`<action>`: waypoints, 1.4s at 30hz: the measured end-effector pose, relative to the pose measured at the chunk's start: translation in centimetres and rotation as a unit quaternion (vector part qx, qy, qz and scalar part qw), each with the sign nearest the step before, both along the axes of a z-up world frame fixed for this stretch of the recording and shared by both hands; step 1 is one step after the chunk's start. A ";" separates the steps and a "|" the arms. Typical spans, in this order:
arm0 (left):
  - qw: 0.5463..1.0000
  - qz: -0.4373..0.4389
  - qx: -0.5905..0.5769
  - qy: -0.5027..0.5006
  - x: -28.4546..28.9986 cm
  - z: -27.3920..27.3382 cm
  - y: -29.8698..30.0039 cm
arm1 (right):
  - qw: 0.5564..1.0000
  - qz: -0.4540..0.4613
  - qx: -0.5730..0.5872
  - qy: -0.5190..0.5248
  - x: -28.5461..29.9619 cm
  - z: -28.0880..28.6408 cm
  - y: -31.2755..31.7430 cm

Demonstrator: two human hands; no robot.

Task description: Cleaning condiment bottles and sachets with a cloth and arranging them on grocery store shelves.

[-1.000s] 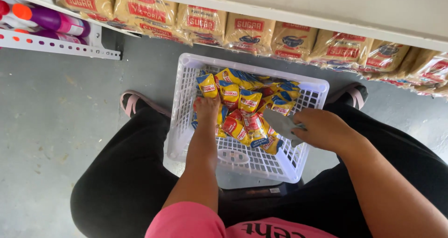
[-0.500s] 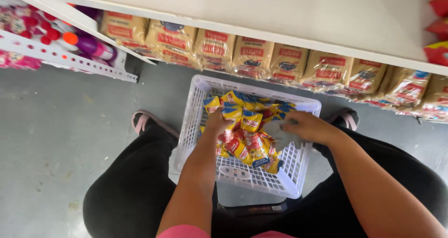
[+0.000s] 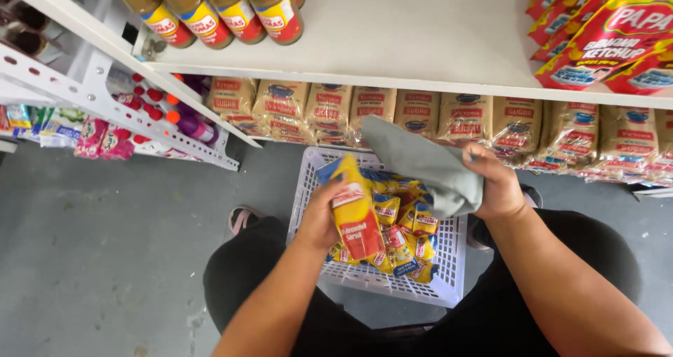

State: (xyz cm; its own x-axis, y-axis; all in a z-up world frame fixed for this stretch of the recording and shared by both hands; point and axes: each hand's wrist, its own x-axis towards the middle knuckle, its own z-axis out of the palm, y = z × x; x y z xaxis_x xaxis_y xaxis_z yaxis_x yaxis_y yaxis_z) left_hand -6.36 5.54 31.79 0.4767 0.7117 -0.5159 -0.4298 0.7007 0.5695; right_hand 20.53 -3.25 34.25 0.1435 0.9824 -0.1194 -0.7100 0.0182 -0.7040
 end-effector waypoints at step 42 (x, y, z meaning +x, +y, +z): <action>0.965 -0.216 0.033 0.147 6.9 6.9 1.7 | 0.658 -0.047 0.125 -0.741 -8.1 -8.5 6.1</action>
State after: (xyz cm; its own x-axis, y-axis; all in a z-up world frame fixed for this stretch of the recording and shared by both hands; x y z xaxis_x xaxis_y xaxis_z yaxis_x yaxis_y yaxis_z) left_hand 0.51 7.24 38.68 0.5760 0.5159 -0.6341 0.0813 0.7357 0.6724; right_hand 12.45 2.82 25.73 -0.0181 0.9234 0.3833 0.7655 0.2594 -0.5889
